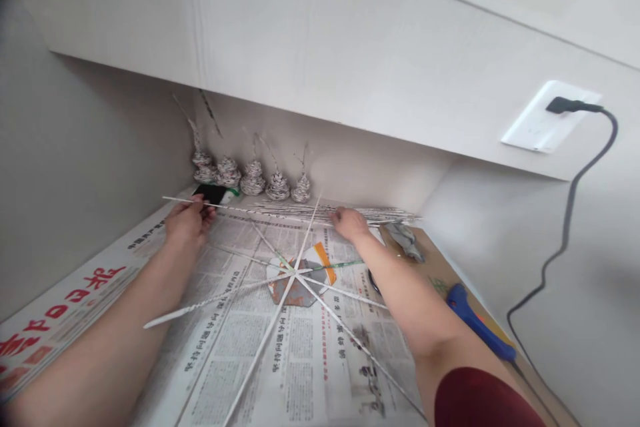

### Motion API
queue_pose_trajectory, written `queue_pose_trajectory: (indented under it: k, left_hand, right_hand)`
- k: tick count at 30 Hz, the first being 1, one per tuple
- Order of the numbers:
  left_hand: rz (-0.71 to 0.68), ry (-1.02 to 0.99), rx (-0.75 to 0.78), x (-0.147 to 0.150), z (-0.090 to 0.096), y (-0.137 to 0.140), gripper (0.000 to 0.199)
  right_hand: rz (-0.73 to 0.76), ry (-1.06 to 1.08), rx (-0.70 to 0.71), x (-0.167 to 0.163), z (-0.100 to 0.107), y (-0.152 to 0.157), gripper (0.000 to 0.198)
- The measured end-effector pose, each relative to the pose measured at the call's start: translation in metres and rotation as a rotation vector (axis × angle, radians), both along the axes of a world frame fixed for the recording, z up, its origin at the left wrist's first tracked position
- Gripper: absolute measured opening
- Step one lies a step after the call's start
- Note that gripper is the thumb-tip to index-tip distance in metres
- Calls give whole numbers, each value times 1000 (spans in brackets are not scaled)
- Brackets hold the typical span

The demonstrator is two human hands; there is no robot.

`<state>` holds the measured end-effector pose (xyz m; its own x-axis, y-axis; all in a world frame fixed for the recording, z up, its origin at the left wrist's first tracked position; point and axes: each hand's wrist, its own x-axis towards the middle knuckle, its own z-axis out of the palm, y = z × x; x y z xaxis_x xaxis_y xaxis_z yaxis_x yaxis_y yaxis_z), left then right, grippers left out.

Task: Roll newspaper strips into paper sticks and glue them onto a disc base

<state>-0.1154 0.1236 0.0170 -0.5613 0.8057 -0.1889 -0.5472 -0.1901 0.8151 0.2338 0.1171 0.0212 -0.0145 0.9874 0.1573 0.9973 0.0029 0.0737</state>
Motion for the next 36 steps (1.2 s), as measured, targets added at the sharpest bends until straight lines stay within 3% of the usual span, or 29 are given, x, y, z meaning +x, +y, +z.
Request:
queue_pose_trajectory:
  k: [3,10,26,36]
  left_hand:
    - [-12,-5,12,1,2,0,11]
    - [-16,24,35,3,4,-3,8]
    - [-46,-11,62,4,1,0,8]
    - [-47,-55,73,4,2,0,4]
  right_hand:
    - [-30,39,32,3,-5,10,38]
    - [16,64,57,-21,-12,33,29]
    - [138,-34,22,-59,-13,51,29]
    - [231,112,174,-70,-5,54,20]
